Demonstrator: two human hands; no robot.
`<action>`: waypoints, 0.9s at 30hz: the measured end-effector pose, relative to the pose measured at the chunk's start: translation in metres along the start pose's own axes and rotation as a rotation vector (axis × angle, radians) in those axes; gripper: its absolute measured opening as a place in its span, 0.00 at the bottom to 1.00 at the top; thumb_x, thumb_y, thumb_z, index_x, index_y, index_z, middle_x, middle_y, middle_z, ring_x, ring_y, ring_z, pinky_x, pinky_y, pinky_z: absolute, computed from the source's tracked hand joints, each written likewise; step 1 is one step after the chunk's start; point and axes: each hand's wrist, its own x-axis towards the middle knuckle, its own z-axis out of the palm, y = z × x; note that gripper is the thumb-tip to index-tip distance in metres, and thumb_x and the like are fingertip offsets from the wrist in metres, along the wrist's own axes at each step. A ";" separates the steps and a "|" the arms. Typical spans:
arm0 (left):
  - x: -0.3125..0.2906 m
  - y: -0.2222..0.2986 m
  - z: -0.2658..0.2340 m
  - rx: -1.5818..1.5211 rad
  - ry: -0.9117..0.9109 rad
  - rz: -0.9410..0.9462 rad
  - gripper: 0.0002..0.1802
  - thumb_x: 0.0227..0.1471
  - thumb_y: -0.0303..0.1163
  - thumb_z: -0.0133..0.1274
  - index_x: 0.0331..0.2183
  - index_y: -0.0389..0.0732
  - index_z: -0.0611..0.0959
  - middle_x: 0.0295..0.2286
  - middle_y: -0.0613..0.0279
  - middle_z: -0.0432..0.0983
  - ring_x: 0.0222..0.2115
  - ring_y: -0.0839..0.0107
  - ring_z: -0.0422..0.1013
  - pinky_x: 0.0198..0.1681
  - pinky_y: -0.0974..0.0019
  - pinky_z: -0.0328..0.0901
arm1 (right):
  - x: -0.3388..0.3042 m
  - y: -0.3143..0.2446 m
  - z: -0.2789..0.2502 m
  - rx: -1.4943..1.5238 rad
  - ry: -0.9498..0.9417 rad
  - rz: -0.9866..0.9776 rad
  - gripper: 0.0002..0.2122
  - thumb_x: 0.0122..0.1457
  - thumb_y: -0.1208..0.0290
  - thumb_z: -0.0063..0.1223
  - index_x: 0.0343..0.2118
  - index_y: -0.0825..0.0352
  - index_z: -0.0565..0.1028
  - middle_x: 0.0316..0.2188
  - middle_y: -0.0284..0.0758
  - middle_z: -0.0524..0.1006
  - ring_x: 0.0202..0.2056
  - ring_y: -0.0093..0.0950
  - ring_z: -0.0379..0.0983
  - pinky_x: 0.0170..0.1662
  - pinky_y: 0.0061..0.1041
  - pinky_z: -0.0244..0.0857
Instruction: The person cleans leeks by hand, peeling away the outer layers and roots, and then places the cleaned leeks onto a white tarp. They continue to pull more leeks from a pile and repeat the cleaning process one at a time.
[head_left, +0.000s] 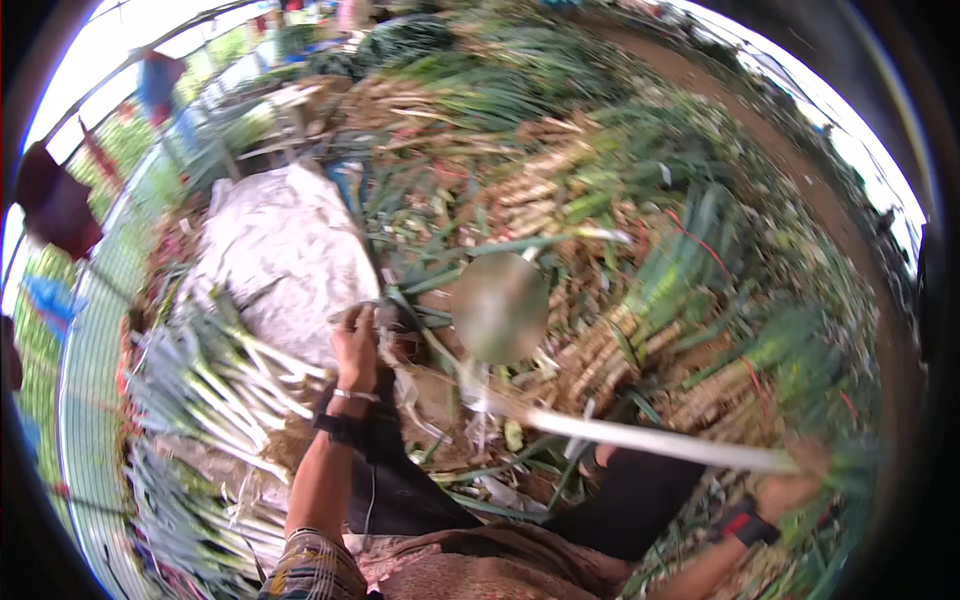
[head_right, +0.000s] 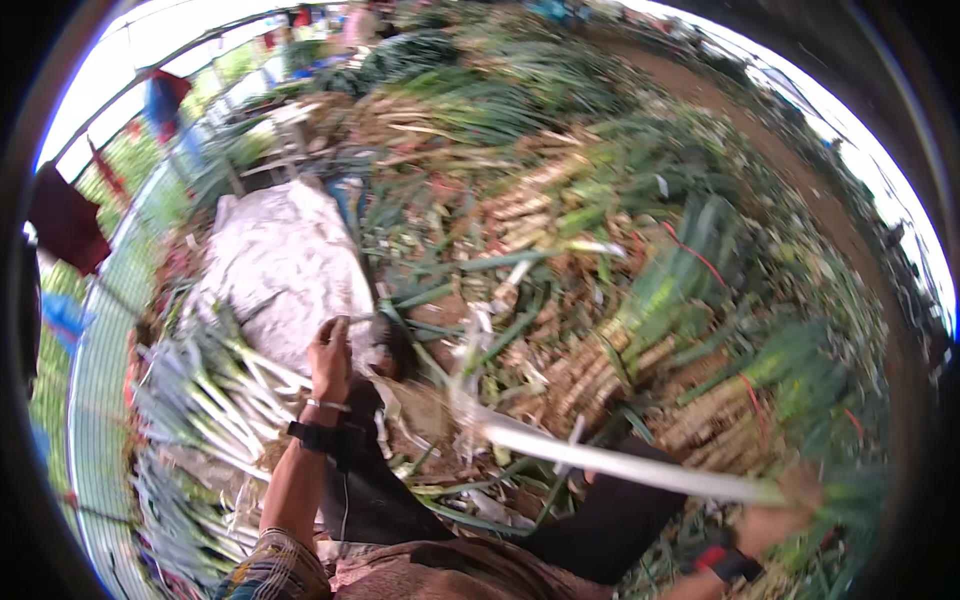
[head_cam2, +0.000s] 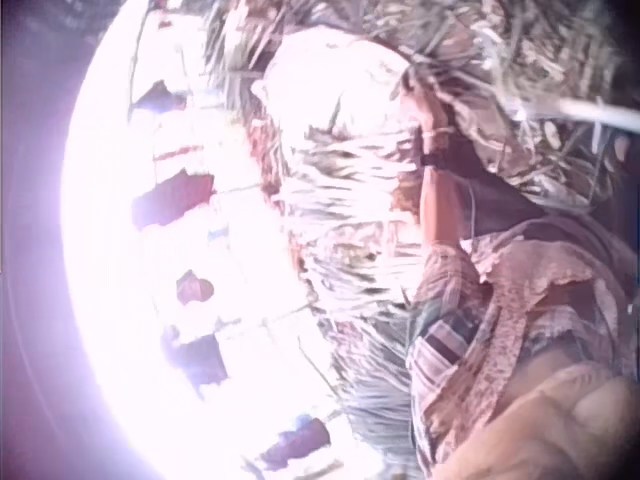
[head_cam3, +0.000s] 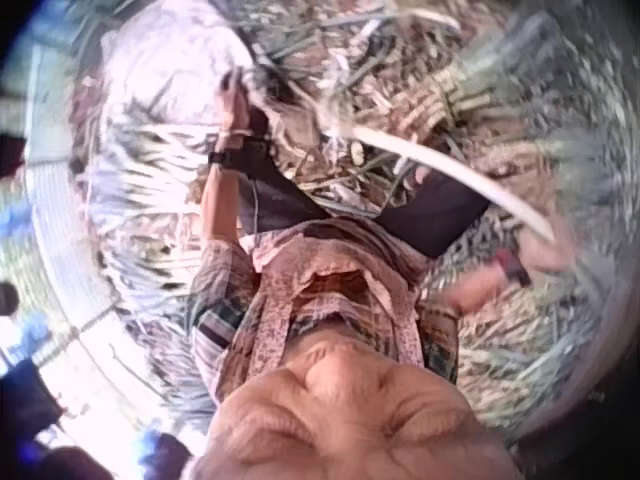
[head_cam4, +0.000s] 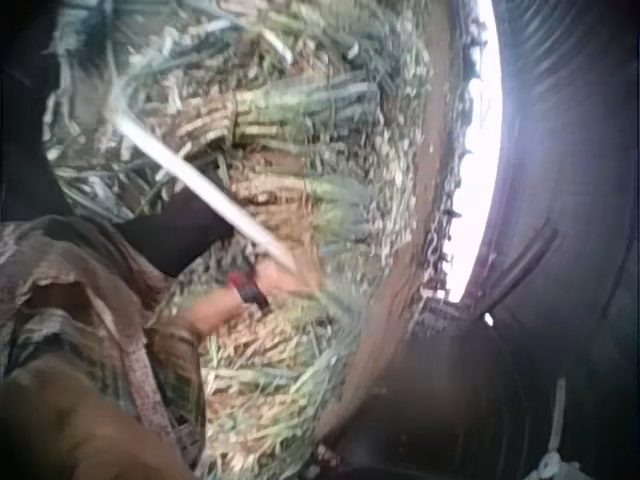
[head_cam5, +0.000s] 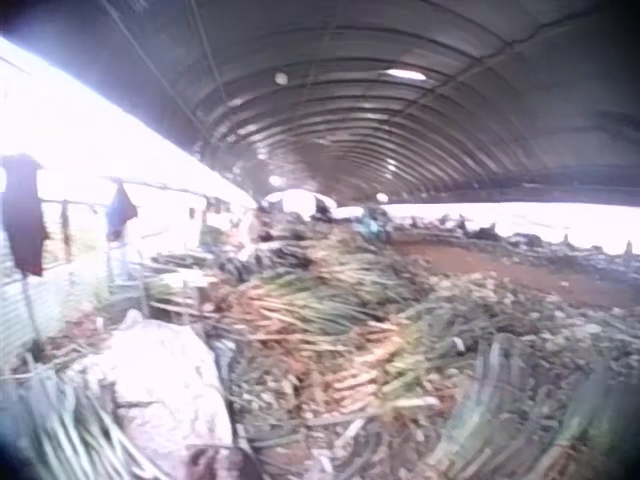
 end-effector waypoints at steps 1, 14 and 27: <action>0.016 0.001 -0.031 0.013 0.090 0.003 0.14 0.51 0.34 0.49 0.36 0.34 0.75 0.24 0.68 0.69 0.26 0.78 0.64 0.29 0.77 0.62 | -0.003 0.013 -0.013 0.065 0.026 0.067 0.10 0.49 0.76 0.49 0.35 0.70 0.67 0.31 0.36 0.71 0.34 0.29 0.66 0.44 0.31 0.61; -0.132 0.068 -0.077 0.703 -0.361 0.559 0.23 0.40 0.29 0.57 0.42 0.38 0.74 0.32 0.56 0.76 0.32 0.64 0.72 0.36 0.67 0.65 | 0.142 -0.304 0.153 1.988 -0.281 0.598 0.14 0.56 0.70 0.39 0.44 0.70 0.65 0.31 0.37 0.71 0.34 0.26 0.69 0.38 0.25 0.65; -0.116 -0.155 -0.342 0.182 0.310 0.086 0.42 0.44 0.25 0.53 0.57 0.46 0.49 0.52 0.47 0.52 0.50 0.57 0.56 0.51 0.60 0.55 | 0.030 -0.244 0.196 1.430 -0.815 0.947 0.22 0.48 0.69 0.53 0.47 0.69 0.66 0.40 0.39 0.72 0.40 0.26 0.70 0.41 0.25 0.67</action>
